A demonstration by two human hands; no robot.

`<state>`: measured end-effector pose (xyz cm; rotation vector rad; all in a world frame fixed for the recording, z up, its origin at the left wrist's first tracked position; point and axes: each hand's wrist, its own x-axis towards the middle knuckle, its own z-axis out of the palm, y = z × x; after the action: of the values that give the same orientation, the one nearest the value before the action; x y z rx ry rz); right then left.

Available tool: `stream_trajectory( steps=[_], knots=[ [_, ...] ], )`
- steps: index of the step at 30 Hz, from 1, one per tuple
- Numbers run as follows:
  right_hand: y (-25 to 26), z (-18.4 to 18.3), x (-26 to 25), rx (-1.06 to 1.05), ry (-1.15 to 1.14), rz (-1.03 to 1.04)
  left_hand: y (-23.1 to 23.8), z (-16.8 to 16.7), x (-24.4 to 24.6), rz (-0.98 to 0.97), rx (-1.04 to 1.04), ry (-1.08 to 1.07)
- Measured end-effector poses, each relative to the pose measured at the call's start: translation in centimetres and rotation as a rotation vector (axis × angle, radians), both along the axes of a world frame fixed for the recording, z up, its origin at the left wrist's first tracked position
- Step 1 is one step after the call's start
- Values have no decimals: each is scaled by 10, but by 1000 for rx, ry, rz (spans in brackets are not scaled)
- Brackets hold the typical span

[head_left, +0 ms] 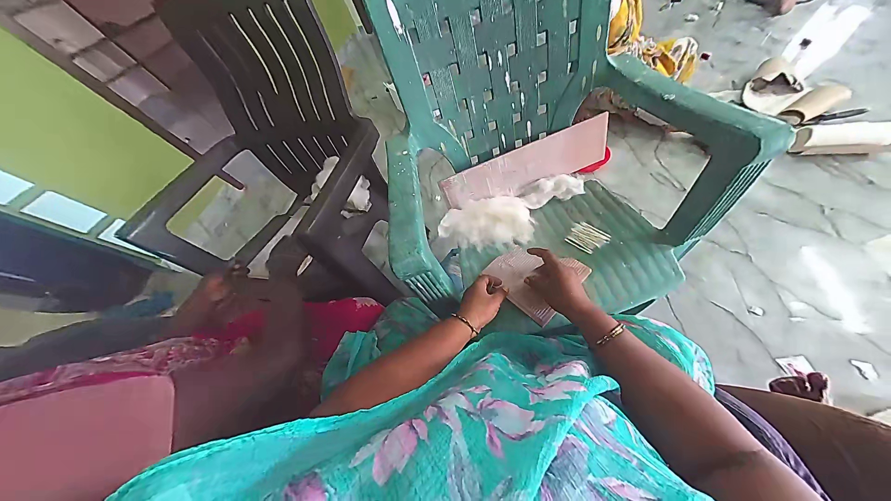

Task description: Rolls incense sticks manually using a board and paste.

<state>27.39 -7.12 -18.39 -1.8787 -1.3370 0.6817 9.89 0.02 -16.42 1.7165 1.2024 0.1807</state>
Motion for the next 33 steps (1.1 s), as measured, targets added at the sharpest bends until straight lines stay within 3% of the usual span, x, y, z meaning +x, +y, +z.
stream_trajectory(
  steps=[9, 19, 24, 26, 33],
  knots=[
    [10, -13, 4, 28, -262, -61, 1, -2, -13, -190, 194, 144],
    [11, -12, 19, 55, -285, -199, 8, -1, -1, -280, 281, 190],
    [27, -13, 16, -2, -501, 183, 11, -6, 2, -349, 329, 173],
    [30, -13, 11, -143, -582, 345, 12, -6, 4, -354, 335, 178],
    [-13, 4, 1, -411, -647, 543, 7, -4, -1, -387, 212, 185]
  ],
)
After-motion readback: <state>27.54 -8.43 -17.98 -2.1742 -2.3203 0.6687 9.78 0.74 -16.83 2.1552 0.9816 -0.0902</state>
